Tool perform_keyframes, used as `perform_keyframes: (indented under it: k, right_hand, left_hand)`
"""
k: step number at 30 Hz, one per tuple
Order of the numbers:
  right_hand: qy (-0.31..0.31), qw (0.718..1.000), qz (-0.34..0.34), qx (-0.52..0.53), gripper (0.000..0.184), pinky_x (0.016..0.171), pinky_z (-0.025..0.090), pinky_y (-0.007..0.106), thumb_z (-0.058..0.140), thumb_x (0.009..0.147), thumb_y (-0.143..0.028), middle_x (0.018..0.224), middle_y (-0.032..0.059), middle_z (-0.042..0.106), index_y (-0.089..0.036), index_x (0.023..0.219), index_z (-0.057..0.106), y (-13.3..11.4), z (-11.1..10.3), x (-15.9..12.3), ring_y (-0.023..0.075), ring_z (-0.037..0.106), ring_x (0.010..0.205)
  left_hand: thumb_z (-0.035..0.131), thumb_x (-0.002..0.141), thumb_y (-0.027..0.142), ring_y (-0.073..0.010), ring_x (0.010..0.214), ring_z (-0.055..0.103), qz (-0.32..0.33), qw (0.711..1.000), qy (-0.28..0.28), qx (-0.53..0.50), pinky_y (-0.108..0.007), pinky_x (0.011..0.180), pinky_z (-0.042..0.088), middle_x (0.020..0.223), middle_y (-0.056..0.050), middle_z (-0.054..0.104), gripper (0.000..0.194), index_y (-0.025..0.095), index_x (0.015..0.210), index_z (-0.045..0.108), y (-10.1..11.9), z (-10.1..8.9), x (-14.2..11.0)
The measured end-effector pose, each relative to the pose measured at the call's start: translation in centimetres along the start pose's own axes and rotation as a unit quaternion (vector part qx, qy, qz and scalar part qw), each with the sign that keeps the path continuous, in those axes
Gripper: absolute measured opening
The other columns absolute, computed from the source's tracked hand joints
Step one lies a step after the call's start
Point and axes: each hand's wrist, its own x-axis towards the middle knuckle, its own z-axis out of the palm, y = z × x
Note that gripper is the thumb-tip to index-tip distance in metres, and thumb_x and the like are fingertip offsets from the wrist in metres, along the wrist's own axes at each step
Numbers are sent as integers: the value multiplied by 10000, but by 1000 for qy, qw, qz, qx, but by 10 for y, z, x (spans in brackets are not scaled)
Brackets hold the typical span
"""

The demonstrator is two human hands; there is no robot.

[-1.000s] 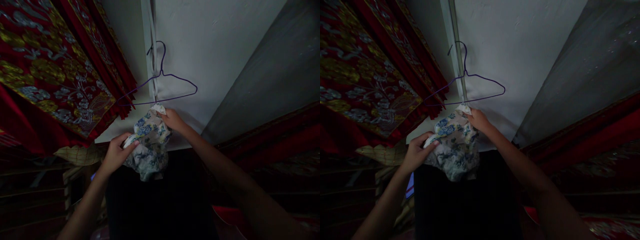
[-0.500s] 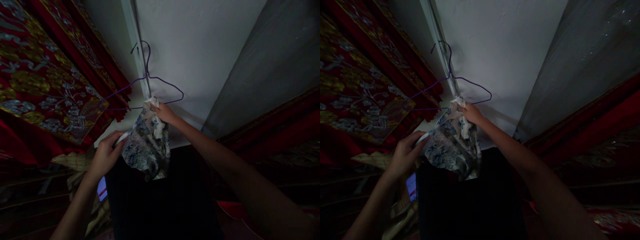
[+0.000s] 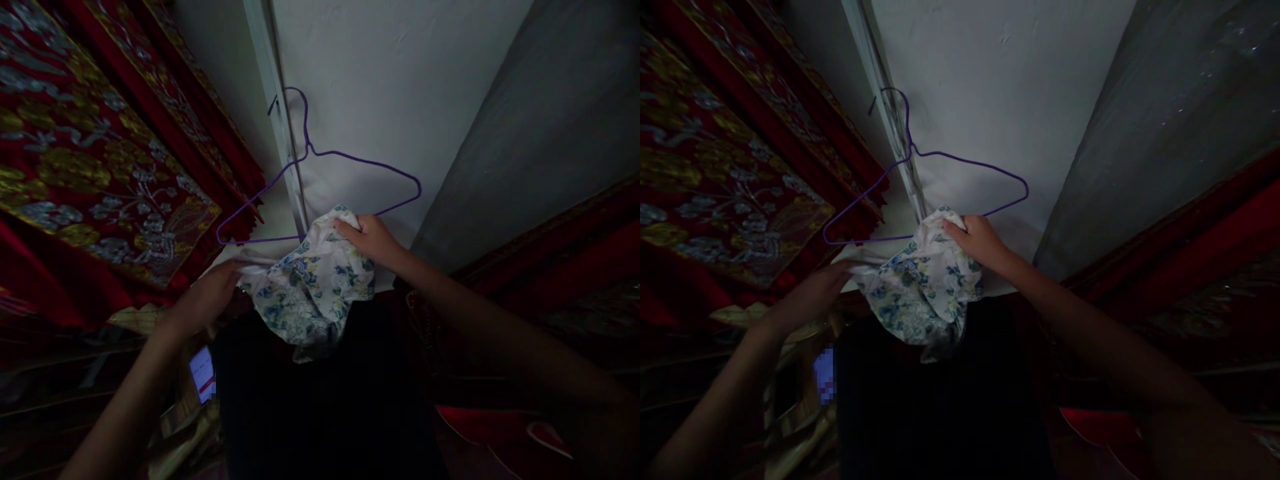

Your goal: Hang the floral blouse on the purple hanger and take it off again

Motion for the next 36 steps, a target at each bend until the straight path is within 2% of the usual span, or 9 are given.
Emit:
perform_keyframes:
  k: [5, 8, 17, 21, 23, 26, 30, 33, 36]
  right_hand:
    - [-5, 1000, -7, 20, 546, 550, 339, 268, 477, 894, -656, 592, 10, 474, -186, 616, 503, -5, -10, -8, 139, 472, 591]
    - [-26, 999, -18, 28, 566, 549, 354, 264, 462, 920, -665, 600, 16, 516, -182, 629, 518, -8, -3, -14, 142, 497, 604]
    - [-135, 982, -78, 112, 347, 689, 496, 276, 645, 898, -494, 896, 47, 685, -177, 1039, 644, -36, -6, -44, 175, 624, 794]
    - [-158, 981, -88, 77, 678, 630, 493, 273, 766, 807, -421, 879, 22, 659, -230, 1400, 496, -45, -22, -59, 181, 632, 748]
    - [-122, 988, -90, 38, 862, 561, 447, 260, 788, 777, -357, 756, -21, 609, -250, 1522, 366, -46, -35, -64, 165, 590, 634]
    - [50, 997, -56, 14, 1017, 519, 414, 261, 830, 700, -297, 670, -51, 558, -243, 1563, 295, -40, -64, -62, 152, 539, 546]
    - [175, 984, 28, 27, 803, 574, 494, 306, 847, 619, -273, 782, 47, 695, -191, 1372, 582, -17, -109, -41, 180, 621, 625]
    - [61, 987, 104, 104, 374, 651, 556, 343, 858, 614, -354, 908, 110, 759, -179, 925, 750, -3, -132, -28, 213, 690, 744]
    - [-80, 971, 141, 178, 356, 641, 570, 350, 867, 624, -477, 841, 89, 767, -190, 795, 745, -3, -140, -23, 200, 694, 703]
  left_hand:
    - [437, 1002, 316, -286, 1205, 607, 86, 964, 249, 20, -443, 1075, 468, 1224, -131, 663, 210, 196, 942, 599, 20, -21, 23]
    - [466, 1003, 311, -260, 1143, 624, 113, 944, 309, -19, -409, 1018, 492, 1213, -116, 658, 189, 197, 904, 581, 22, -28, 36]
    - [486, 956, 199, -270, 1198, 602, 166, 952, 256, 31, -439, 1069, 467, 1251, -105, 663, 408, 199, 1360, 540, 47, -39, 79]
    - [429, 967, 149, -235, 1068, 646, 192, 951, 242, 24, -401, 998, 511, 1109, -91, 699, 360, 180, 1275, 611, 41, -38, 93]
    - [433, 951, 123, -227, 1023, 654, 192, 949, 246, 31, -384, 958, 528, 1075, -96, 703, 325, 169, 1190, 648, 33, -39, 97]
    - [446, 928, 85, -223, 1010, 657, 189, 950, 241, 50, -379, 941, 538, 1064, -100, 704, 306, 165, 1130, 661, 25, -45, 97]
    - [445, 930, 74, -217, 1025, 649, 212, 952, 211, 60, -377, 945, 538, 1080, -101, 682, 309, 165, 1131, 661, 26, -51, 94]
    - [458, 944, 125, -230, 1116, 610, 207, 950, 230, 49, -390, 990, 513, 1162, -113, 636, 264, 164, 1096, 670, 26, -52, 95]
    - [494, 951, 237, -225, 1003, 612, 155, 963, 222, -5, -367, 897, 524, 1004, -83, 646, 190, 172, 949, 674, 18, -55, 101]
